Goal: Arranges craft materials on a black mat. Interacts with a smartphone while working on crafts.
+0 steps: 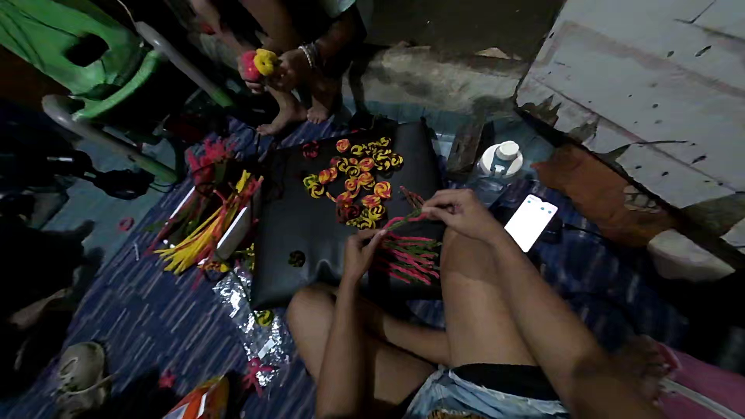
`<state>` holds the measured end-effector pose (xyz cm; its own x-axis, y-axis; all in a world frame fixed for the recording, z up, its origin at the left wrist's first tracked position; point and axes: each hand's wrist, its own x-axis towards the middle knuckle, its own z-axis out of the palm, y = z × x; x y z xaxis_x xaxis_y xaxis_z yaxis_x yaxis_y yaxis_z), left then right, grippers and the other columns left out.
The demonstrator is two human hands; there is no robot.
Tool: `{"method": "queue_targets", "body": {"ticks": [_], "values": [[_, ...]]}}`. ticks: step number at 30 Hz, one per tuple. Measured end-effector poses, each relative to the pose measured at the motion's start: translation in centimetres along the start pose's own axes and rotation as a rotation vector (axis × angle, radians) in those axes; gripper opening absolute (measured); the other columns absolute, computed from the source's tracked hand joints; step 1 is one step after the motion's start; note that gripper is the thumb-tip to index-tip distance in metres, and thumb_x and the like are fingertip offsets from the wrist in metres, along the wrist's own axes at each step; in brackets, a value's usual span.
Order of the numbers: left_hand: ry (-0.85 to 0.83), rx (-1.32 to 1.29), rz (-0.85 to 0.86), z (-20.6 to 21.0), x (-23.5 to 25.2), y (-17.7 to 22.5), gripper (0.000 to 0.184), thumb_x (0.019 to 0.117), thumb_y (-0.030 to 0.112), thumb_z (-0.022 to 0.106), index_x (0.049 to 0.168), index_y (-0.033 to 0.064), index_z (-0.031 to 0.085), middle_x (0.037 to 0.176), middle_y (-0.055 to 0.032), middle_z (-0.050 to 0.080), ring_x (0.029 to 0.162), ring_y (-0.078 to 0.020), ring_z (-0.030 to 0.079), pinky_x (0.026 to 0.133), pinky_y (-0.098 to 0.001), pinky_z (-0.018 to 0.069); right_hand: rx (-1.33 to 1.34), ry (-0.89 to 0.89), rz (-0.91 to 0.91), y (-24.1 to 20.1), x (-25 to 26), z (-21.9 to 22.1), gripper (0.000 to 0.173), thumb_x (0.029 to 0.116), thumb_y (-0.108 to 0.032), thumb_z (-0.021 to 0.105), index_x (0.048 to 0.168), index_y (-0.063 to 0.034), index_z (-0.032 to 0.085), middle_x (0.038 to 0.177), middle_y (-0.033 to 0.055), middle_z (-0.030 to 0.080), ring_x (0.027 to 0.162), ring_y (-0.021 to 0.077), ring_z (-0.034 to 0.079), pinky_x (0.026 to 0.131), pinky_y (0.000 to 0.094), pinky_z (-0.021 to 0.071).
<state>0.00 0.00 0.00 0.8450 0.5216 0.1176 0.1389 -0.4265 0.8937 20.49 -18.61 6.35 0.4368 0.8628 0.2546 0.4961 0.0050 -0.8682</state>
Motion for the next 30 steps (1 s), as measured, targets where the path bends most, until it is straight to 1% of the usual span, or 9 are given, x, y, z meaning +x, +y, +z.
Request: {"method": "queue_targets", "body": {"ticks": [2,6,11,14,16,20,23,27,30], "values": [[-0.129,-0.078,0.066,0.0,-0.2,0.5,0.02,0.0988,0.012,0.062,0.095,-0.0022,0.076,0.089,-0.0024,0.073,0.079,0.0002,0.067,0.079,-0.0204,0.0568,-0.071,0.16,-0.014,1.1,-0.1,0.4,0.013,0.0961,-0.011,0.067,0.098,-0.0017,0.077,0.094,0.0089,0.072,0.082,0.0142,0.067,0.077,0.0321,0.0575],[-0.273,-0.245,0.131,0.0,-0.6,1.6,0.02,0.0975,0.008,0.061,0.085,0.0008,0.075,0.077,0.0071,0.071,0.07,0.005,0.063,0.071,-0.0159,0.0544,-0.122,0.364,0.091,3.1,0.1,0.6,0.018,0.0974,-0.012,0.067,0.103,0.002,0.077,0.098,0.017,0.073,0.089,0.0266,0.07,0.084,0.0445,0.057],[0.005,-0.35,0.134,-2.4,-0.9,1.0,0.02,0.1006,0.007,0.056,0.095,0.005,0.076,0.079,0.0117,0.071,0.063,0.0084,0.057,0.058,-0.0109,0.047,-0.01,0.415,0.302,2.8,-0.1,-1.2,0.018,0.0993,-0.012,0.067,0.104,0.0038,0.074,0.09,0.0134,0.072,0.073,0.015,0.066,0.072,0.0336,0.0568],[0.227,-0.445,0.05,-2.7,-0.5,0.5,0.023,0.0989,0.009,0.056,0.089,0.0144,0.077,0.084,0.0132,0.071,0.067,0.006,0.059,0.061,-0.014,0.0489,0.087,0.372,0.255,1.7,0.0,0.3,0.016,0.0989,-0.009,0.065,0.101,0.0046,0.073,0.087,0.0081,0.071,0.066,0.0024,0.06,0.064,0.0191,0.0531],[0.345,-0.523,0.011,-2.5,-0.2,0.3,0.025,0.0994,0.011,0.055,0.091,0.0192,0.076,0.088,0.014,0.07,0.066,0.0052,0.056,0.061,-0.015,0.0472,0.148,0.323,0.324,1.0,0.3,1.4,0.016,0.0994,-0.008,0.065,0.103,0.0052,0.072,0.089,0.0097,0.071,0.068,0.0051,0.062,0.066,0.0222,0.054],[0.375,-0.41,0.003,-2.3,-0.2,0.0,0.025,0.1001,0.005,0.051,0.102,0.0062,0.075,0.105,0.0073,0.071,0.078,0.0044,0.059,0.067,-0.0146,0.0489,0.175,0.06,0.531,0.1,0.3,3.2,0.015,0.0993,-0.005,0.065,0.107,0.0076,0.071,0.093,0.0141,0.072,0.075,0.0125,0.067,0.075,0.0293,0.058],[0.262,-0.285,0.004,-2.0,-0.5,0.1,0.019,0.0985,0.003,0.056,0.105,-0.0034,0.073,0.114,-0.0014,0.069,0.101,-0.0023,0.063,0.088,-0.0222,0.0536,0.115,-0.097,0.618,-0.2,-0.4,4.5,0.017,0.1018,-0.007,0.062,0.109,0.006,0.07,0.09,0.012,0.073,0.068,0.0104,0.067,0.068,0.0276,0.0583],[0.103,-0.12,0.023,-1.4,-0.3,-0.1,0.017,0.0971,0.006,0.062,0.104,-0.0019,0.075,0.11,-0.0053,0.068,0.103,-0.0061,0.062,0.091,-0.0256,0.0526,-0.156,-0.366,0.657,-0.5,-0.7,4.1,0.023,0.1024,-0.016,0.062,0.115,0.0021,0.07,0.105,0.0169,0.071,0.086,0.023,0.07,0.084,0.0422,0.058],[0.036,0.034,0.006,-1.4,-0.4,-0.3,0.018,0.0971,0.011,0.066,0.106,-0.0003,0.077,0.104,-0.0095,0.068,0.097,-0.0114,0.062,0.087,-0.029,0.0517,-0.255,-0.284,0.6,-1.3,-0.8,2.3,0.026,0.0977,-0.025,0.071,0.113,-0.0033,0.075,0.114,0.0192,0.071,0.11,0.0355,0.067,0.099,0.0582,0.0491]]}}
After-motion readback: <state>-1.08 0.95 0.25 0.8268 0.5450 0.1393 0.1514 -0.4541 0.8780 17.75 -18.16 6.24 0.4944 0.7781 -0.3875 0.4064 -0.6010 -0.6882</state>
